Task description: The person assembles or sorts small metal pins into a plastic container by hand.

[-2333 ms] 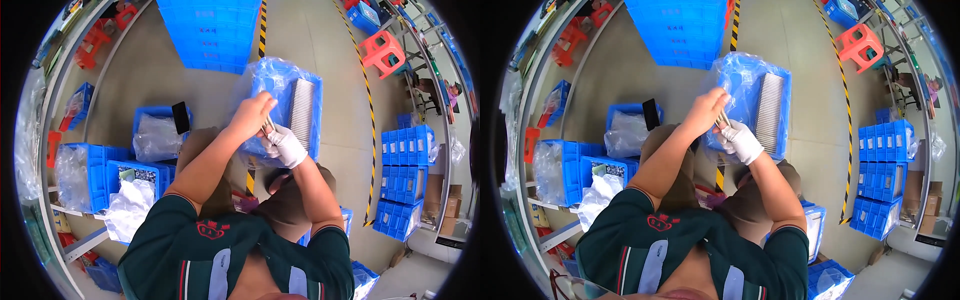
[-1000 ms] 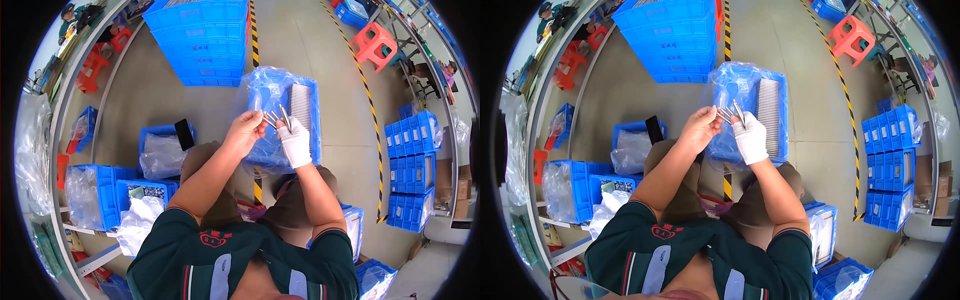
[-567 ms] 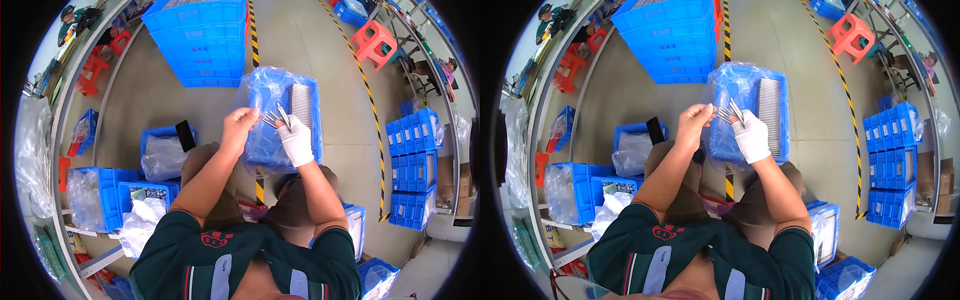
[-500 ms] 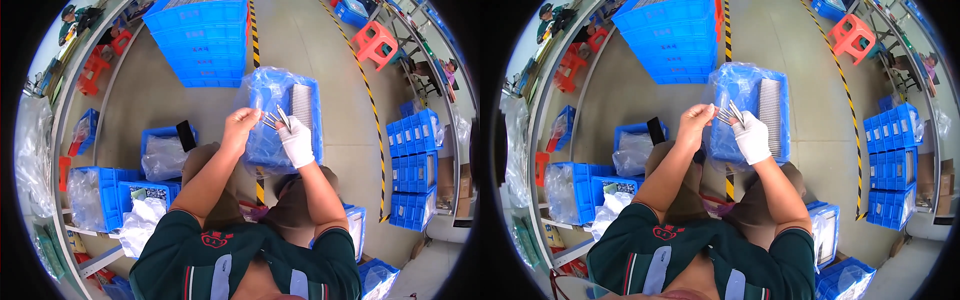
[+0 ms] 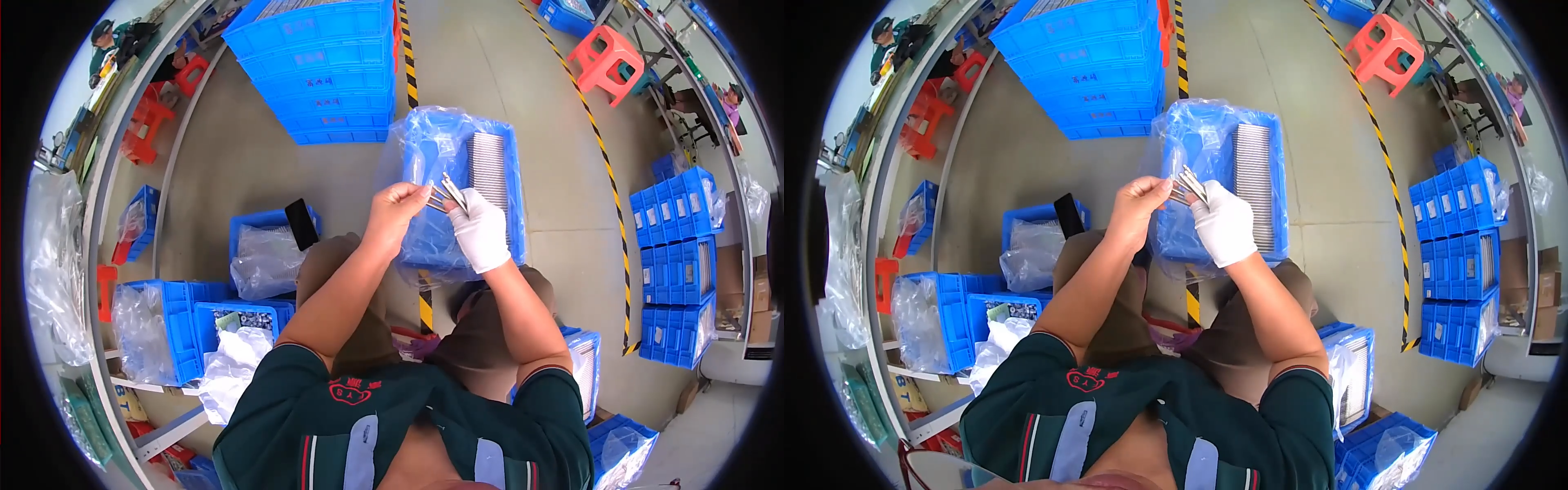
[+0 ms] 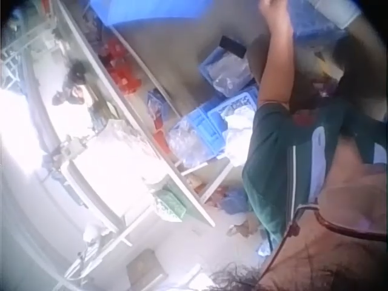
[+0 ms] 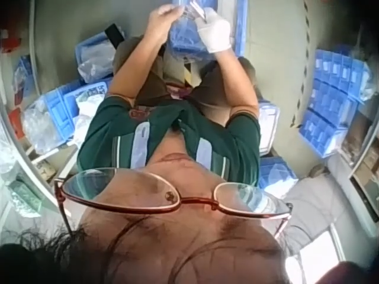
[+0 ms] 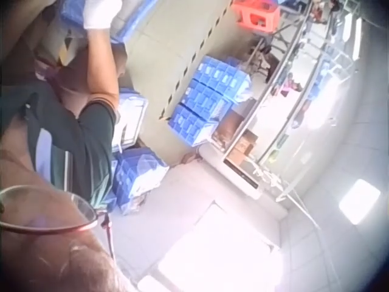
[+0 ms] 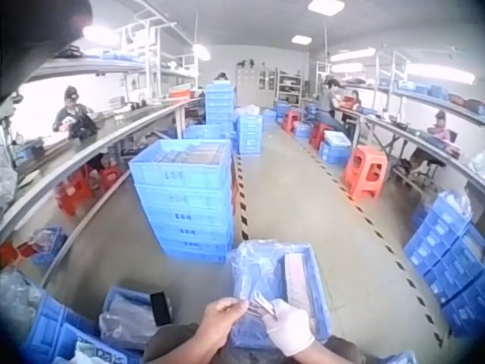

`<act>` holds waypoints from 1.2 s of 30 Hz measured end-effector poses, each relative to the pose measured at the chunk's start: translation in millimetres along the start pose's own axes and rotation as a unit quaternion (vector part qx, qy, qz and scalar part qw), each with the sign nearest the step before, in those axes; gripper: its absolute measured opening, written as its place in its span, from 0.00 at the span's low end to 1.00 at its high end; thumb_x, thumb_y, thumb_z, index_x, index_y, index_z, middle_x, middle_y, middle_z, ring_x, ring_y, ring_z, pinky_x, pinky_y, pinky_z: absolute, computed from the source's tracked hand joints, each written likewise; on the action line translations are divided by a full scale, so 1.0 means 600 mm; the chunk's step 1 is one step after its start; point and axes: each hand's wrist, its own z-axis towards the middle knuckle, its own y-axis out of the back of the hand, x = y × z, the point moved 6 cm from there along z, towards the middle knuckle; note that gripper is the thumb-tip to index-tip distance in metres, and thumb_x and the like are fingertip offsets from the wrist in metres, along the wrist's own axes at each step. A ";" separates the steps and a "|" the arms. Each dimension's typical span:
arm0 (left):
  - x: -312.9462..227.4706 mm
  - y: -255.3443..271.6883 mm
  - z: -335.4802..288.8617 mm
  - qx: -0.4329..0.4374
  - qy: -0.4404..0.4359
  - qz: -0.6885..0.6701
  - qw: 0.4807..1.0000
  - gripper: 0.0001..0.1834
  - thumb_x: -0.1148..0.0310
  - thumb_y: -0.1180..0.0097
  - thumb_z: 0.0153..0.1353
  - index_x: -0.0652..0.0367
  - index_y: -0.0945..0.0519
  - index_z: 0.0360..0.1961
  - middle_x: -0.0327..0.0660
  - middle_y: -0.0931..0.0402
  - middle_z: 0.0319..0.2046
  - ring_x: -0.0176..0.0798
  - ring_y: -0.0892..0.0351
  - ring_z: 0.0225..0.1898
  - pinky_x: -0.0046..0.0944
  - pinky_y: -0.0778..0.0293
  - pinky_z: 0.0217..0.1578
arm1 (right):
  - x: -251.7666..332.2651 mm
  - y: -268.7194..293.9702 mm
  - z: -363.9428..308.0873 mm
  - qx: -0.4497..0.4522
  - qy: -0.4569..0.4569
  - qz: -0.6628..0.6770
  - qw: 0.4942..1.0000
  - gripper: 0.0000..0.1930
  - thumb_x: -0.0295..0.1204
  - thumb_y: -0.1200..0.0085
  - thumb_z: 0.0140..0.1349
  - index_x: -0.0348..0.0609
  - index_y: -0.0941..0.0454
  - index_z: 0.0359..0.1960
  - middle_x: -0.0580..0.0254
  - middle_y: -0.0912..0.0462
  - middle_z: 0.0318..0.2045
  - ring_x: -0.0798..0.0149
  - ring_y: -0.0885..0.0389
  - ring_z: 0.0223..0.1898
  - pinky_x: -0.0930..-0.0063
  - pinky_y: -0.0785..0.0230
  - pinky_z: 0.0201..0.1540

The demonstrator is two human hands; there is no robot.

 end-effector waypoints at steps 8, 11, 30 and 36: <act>0.000 0.003 0.006 -0.003 0.024 -0.034 0.999 0.09 0.66 0.43 0.53 0.62 0.22 0.28 0.32 0.27 0.22 0.22 0.35 0.24 0.25 0.39 0.28 | 0.006 -0.007 -0.003 0.047 0.013 -0.026 0.998 0.11 0.36 0.50 0.54 0.42 0.31 0.23 0.48 0.27 0.19 0.47 0.26 0.23 0.60 0.36 0.25; 0.004 0.001 0.005 0.007 0.020 -0.013 1.000 0.09 0.67 0.43 0.53 0.63 0.22 0.28 0.32 0.27 0.22 0.23 0.35 0.23 0.25 0.38 0.27 | 0.006 -0.009 -0.003 0.055 0.007 -0.033 0.998 0.11 0.36 0.50 0.54 0.42 0.31 0.23 0.48 0.26 0.19 0.47 0.26 0.23 0.60 0.36 0.25; -0.021 0.012 0.012 0.086 0.042 -0.005 0.995 0.09 0.68 0.46 0.55 0.64 0.23 0.30 0.37 0.24 0.28 0.28 0.29 0.29 0.29 0.34 0.35 | -0.015 -0.049 -0.026 0.293 -0.225 0.453 0.811 0.15 0.41 0.53 0.60 0.41 0.29 0.25 0.71 0.36 0.12 0.78 0.44 0.13 0.84 0.56 0.15; -0.024 0.016 0.009 0.115 0.037 0.037 0.992 0.08 0.70 0.46 0.55 0.65 0.23 0.31 0.38 0.24 0.27 0.29 0.29 0.30 0.29 0.33 0.35 | -0.017 -0.052 -0.030 0.293 -0.246 0.464 0.799 0.14 0.39 0.52 0.59 0.40 0.29 0.23 0.72 0.35 0.13 0.79 0.44 0.13 0.84 0.55 0.14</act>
